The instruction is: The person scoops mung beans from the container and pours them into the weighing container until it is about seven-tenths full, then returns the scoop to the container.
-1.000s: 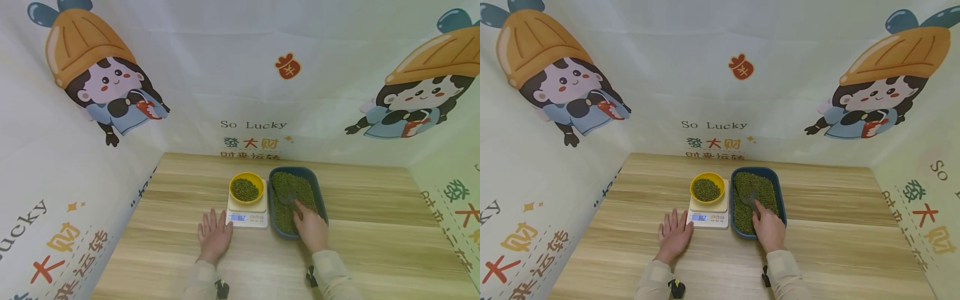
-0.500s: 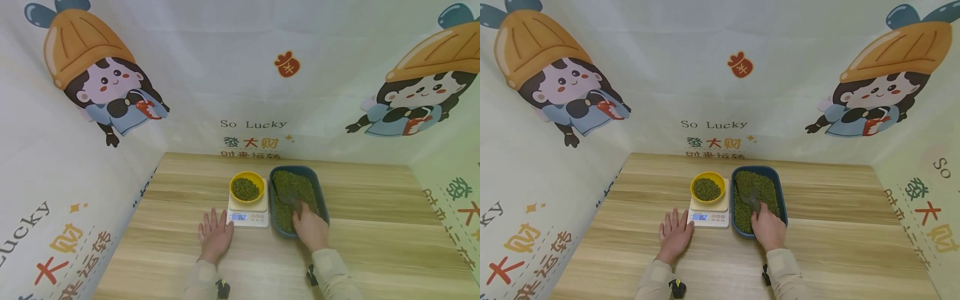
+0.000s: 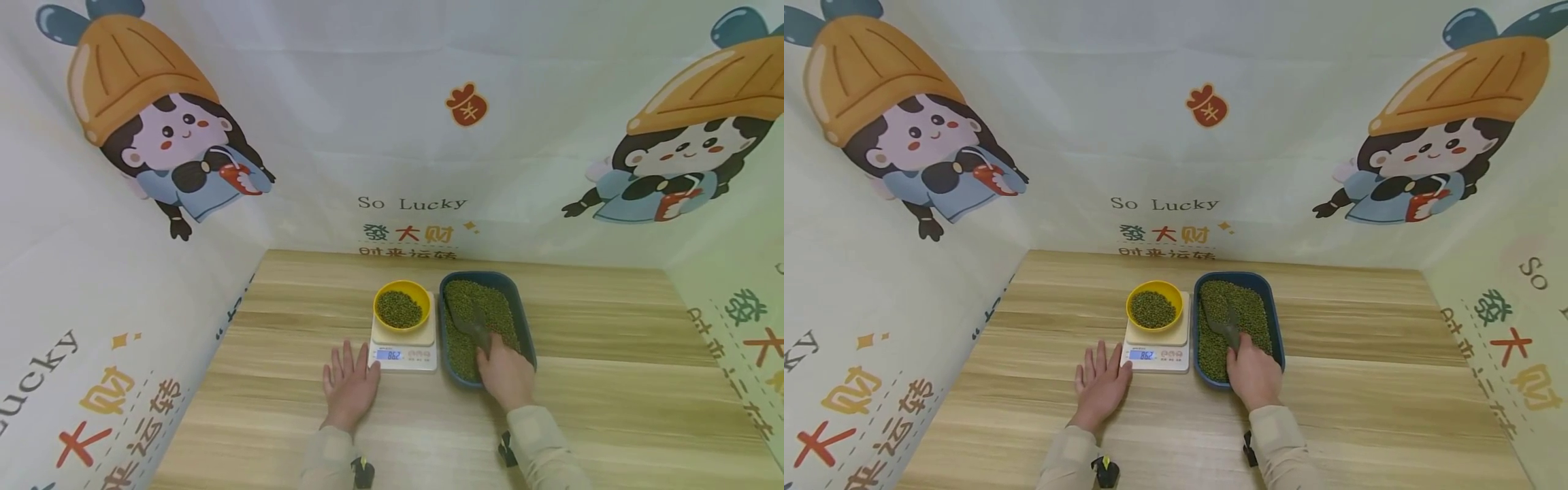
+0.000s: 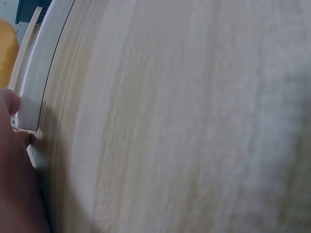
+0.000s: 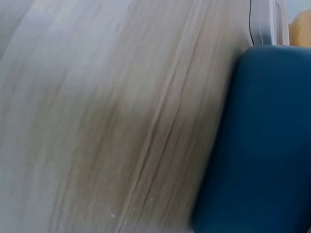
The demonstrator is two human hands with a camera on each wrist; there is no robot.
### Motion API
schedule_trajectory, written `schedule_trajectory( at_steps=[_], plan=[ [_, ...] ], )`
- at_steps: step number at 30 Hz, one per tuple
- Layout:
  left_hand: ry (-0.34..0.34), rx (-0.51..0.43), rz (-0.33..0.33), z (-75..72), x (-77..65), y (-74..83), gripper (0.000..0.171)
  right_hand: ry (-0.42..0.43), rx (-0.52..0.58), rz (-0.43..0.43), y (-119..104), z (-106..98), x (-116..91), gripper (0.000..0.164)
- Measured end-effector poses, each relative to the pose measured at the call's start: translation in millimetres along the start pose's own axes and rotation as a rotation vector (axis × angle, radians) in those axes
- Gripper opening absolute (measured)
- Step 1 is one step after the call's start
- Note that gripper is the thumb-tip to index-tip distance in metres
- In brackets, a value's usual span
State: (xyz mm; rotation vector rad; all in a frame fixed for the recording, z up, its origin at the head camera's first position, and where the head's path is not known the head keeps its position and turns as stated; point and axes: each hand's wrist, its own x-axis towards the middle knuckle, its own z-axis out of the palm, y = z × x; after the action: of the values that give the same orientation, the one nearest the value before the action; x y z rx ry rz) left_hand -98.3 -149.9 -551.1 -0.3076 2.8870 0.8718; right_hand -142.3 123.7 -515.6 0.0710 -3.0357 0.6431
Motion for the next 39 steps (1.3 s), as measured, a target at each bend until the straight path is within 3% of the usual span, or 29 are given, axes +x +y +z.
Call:
schedule_trajectory(
  at_steps=[16, 23, 30, 39],
  plan=[
    [0.02, -0.041, 0.005, 4.4, 0.9, -3.3, 0.061, 0.072, 0.046, -0.042, -2.3, -1.6, -3.6, 0.042],
    [0.026, -0.024, 0.01, 1.0, -1.2, -1.1, 0.057, 0.093, 0.051, -0.04, -2.1, -1.7, -4.9, 0.041],
    [0.0, -0.011, -0.018, 8.5, 3.4, -5.6, 0.059, 0.102, 0.05, -0.04, 1.4, 1.4, -4.3, 0.041],
    [0.015, 0.005, -0.008, 2.2, 0.1, 0.4, 0.058, 0.122, 0.075, -0.033, 1.3, 1.3, -3.8, 0.04]
  ],
)
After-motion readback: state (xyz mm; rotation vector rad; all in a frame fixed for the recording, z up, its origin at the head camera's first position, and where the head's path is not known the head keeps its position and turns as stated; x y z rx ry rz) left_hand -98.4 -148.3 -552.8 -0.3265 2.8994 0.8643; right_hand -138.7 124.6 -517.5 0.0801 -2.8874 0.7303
